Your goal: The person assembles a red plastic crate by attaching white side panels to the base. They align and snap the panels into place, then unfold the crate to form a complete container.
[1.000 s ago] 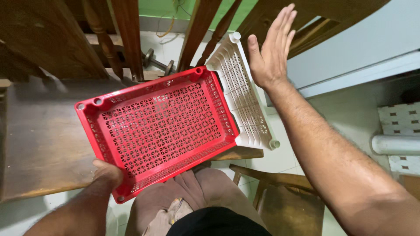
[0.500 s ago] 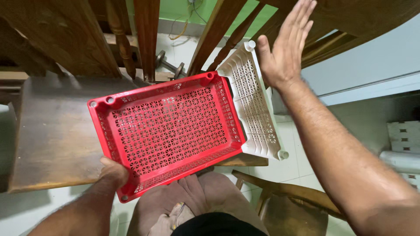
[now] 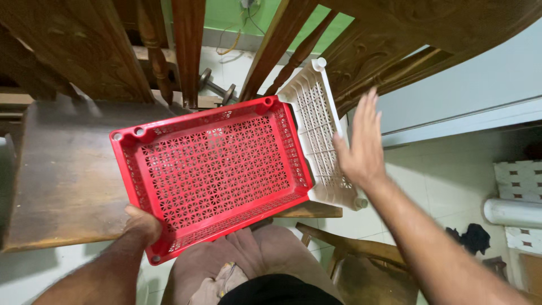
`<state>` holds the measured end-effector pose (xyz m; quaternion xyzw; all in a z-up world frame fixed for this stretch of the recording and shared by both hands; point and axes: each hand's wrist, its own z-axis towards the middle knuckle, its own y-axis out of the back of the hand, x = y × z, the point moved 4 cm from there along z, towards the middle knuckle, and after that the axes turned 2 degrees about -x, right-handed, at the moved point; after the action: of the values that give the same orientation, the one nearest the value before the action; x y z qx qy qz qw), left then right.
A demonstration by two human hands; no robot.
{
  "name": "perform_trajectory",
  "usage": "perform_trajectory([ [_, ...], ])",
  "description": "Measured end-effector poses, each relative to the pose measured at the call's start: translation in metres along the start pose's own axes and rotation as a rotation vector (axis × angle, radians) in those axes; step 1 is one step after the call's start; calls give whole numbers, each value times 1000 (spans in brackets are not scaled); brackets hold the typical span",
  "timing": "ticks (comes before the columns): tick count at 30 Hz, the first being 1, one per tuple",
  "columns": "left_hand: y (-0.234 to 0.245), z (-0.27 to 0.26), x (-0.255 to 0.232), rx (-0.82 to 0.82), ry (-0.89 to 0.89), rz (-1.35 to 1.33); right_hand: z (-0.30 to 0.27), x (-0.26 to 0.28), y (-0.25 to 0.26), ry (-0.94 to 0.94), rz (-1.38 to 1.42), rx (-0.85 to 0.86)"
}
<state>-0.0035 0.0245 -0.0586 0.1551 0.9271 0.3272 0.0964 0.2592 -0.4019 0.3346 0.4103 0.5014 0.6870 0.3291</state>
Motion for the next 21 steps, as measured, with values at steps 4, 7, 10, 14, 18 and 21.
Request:
perform_trajectory([
  [4,-2,4,2,-5,-3,25,-41,3,-21,-37,-64,246],
  [7,0,8,-1,-12,-12,43,-40,-1,-21,-37,41,259],
  [10,-2,7,1,-8,-4,37,-52,-6,-10,-195,129,218],
  [14,3,2,-2,5,14,47,-94,-17,-11,-740,122,227],
  [18,13,-9,-8,14,16,71,-102,-25,-26,-836,57,168],
  [21,16,-15,-10,34,2,86,-100,-37,-31,-813,-27,181],
])
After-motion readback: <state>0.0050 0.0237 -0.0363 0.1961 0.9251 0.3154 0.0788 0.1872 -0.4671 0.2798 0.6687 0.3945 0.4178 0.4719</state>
